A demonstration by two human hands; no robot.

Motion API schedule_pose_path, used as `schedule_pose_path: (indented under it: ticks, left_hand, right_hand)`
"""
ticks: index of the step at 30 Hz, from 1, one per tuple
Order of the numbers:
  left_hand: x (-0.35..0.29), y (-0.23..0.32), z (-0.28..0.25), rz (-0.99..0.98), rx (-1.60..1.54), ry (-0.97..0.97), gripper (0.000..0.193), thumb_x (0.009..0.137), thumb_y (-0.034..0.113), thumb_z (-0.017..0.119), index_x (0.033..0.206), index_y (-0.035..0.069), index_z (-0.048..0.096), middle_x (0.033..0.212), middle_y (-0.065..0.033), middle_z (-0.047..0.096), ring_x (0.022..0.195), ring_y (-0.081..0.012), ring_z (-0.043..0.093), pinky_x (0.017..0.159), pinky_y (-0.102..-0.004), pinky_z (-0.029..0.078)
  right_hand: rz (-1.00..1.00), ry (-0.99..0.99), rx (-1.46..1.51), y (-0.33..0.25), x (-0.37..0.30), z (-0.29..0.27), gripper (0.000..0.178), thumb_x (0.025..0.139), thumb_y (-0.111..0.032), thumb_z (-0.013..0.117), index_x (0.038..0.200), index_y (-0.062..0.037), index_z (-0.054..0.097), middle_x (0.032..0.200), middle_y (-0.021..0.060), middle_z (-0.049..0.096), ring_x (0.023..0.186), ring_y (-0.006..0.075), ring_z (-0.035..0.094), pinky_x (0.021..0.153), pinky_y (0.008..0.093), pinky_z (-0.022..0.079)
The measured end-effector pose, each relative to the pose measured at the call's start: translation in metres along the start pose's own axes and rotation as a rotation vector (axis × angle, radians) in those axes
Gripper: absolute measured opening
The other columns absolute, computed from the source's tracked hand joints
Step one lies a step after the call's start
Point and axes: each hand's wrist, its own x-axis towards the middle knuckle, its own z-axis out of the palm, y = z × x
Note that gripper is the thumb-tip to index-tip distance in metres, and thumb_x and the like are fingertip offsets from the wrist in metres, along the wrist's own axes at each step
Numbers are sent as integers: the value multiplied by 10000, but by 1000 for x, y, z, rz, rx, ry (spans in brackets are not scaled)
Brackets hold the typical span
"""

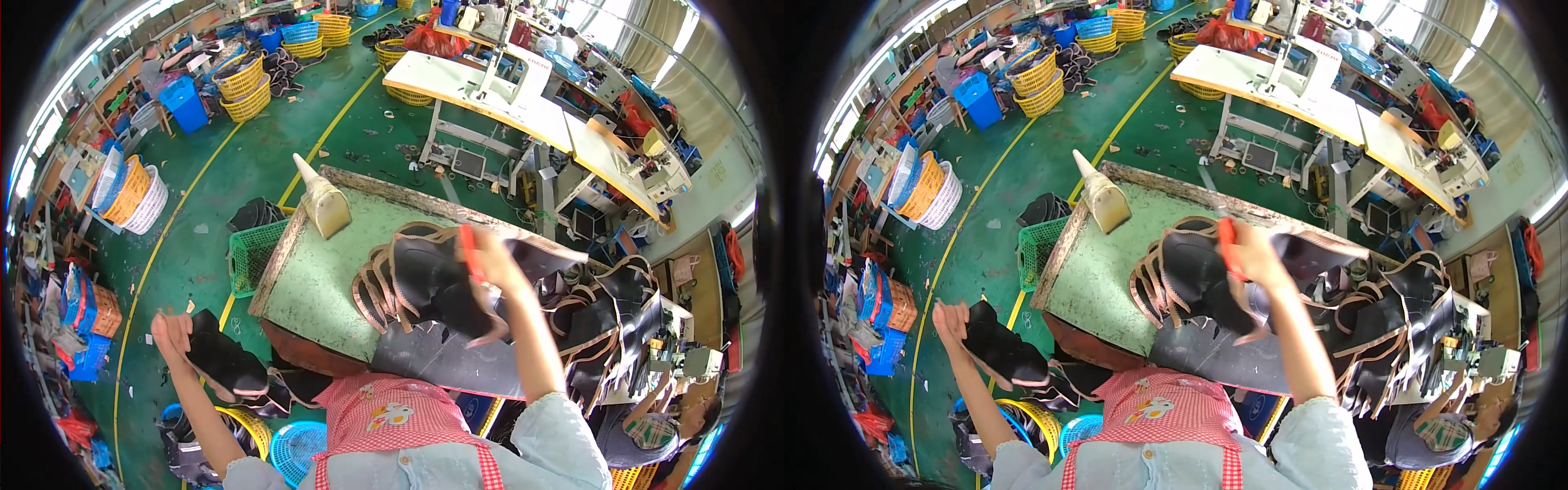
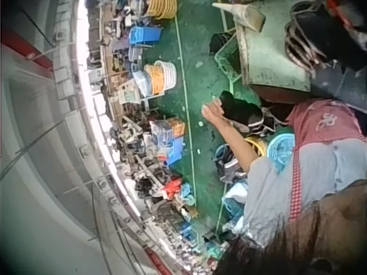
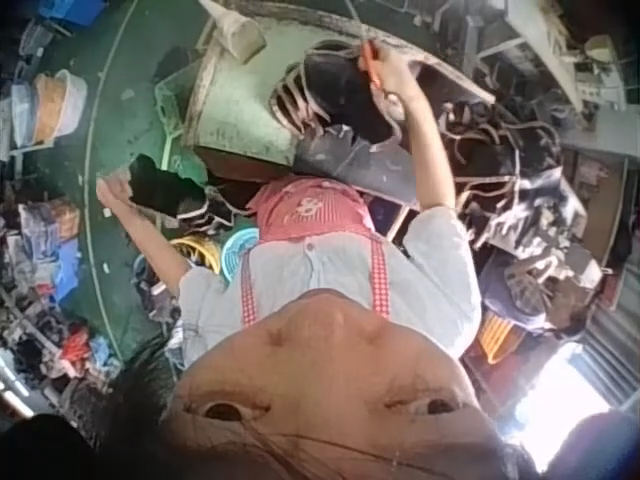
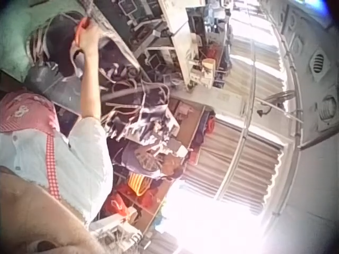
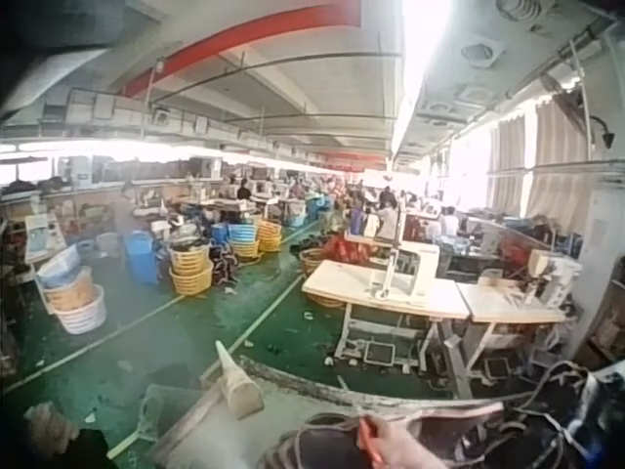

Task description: Trimming excess material from black leather shoe components using scissors.

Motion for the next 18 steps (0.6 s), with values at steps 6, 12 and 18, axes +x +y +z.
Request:
schedule_pose_path:
  ticks: [6,12,18]
  left_hand:
    - [29,54,81,176,-544,-669,381,966,217,410,595,132,414,440,8,433,361,-87,357,505,-260,294]
    - [1,-13,194,-310,-807,-817,441,1013,304,221,674,127,440,451,30,440,371,-102,395,523,-289,318]
    - [13,-14,250,-293,-860,-660,444,1018,364,183,724,133,422,450,46,417,390,-88,408,556,-256,350]
  right_hand:
    - [109,100,38,25,18,102,412,765,-292,704,952,21,514,835,134,656,782,213,649,702,333,510]
    - [-167,-582,1014,-81,-39,135,561,760,-69,735,1211,22,414,1414,167,356,1271,233,387,1039,399,348]
    - [-142,-213,751,-119,-59,154,405,689,-77,810,820,-99,428,777,-47,391,705,63,370,646,216,354]
